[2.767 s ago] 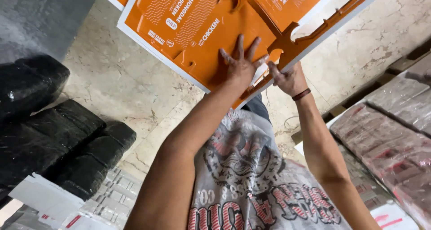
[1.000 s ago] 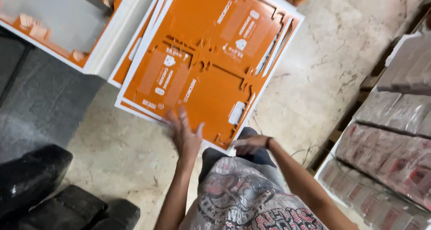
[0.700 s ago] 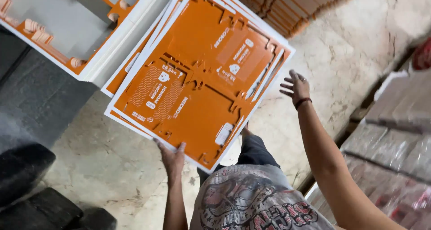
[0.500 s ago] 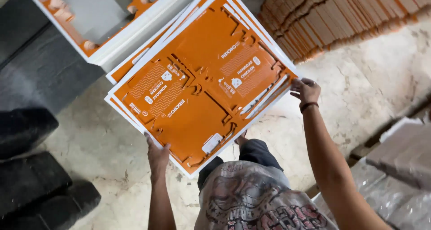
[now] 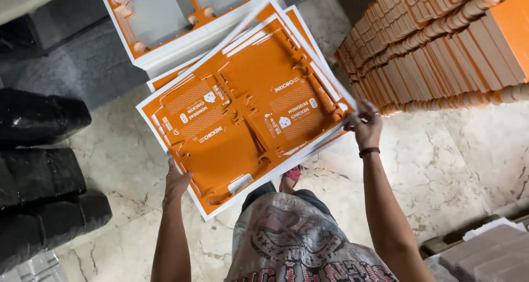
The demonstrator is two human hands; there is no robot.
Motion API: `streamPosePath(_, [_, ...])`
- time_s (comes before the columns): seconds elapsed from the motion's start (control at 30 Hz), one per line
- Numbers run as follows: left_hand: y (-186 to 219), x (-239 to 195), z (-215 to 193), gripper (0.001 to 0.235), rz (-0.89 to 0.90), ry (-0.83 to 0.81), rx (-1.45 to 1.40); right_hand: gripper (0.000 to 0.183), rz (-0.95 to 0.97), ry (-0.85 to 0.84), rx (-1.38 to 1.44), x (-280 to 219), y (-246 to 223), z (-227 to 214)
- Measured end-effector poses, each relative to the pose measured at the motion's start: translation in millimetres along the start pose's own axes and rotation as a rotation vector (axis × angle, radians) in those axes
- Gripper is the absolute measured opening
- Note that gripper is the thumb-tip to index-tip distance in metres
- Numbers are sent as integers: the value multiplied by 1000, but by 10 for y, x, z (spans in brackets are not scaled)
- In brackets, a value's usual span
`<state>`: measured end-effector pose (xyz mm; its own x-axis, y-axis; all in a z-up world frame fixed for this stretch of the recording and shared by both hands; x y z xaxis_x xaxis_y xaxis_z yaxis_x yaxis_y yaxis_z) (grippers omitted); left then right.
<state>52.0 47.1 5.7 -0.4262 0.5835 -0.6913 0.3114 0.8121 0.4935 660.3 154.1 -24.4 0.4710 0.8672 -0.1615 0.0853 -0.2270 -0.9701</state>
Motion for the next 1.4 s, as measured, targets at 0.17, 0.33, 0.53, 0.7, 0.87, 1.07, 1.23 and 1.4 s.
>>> streamPosePath(0.17, [506, -365, -106, 90, 3, 0, 16, 43, 223, -11, -521, 58, 552, -78])
streamPosePath(0.33, [609, -260, -192, 100, -2, -48, -8, 57, -177, 12, -965, 74, -125, 169])
streamPosePath(0.53, [571, 75, -206, 86, 59, -24, 79, 57, 47, -165, -1314, 570, 460, 438])
streamPosePath(0.7, [496, 243, -189, 71, 117, -23, 211, 64, 196, -106, -1383, 548, 962, 28])
streamPosePath(0.87, [620, 244, -229, 71, 92, -11, 261, 79, 260, -87, -996, 225, 643, -9])
streamPosePath(1.07, [625, 314, -247, 72, 82, -30, 316, 76, 318, -104, -1118, 227, 450, 47])
streamPosePath(1.23, [626, 387, -338, 74, 54, -63, 327, 83, 335, -98, -1218, 15, 78, 85])
streamPosePath(1.4, [683, 427, -368, 74, 47, -114, 306, 97, 328, -266, -1323, 250, -84, 289])
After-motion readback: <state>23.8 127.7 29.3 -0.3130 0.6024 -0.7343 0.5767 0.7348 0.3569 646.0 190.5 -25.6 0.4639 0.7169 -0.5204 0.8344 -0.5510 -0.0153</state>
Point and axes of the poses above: each hand's wrist, its own x-axis towards the middle knuckle, its own z-axis out of the palm, y = z × x, the point moved 6 cm from there along x, towards the middle knuckle, and after that the axes turned 10 degrees about -x, right-handed, at the moved point
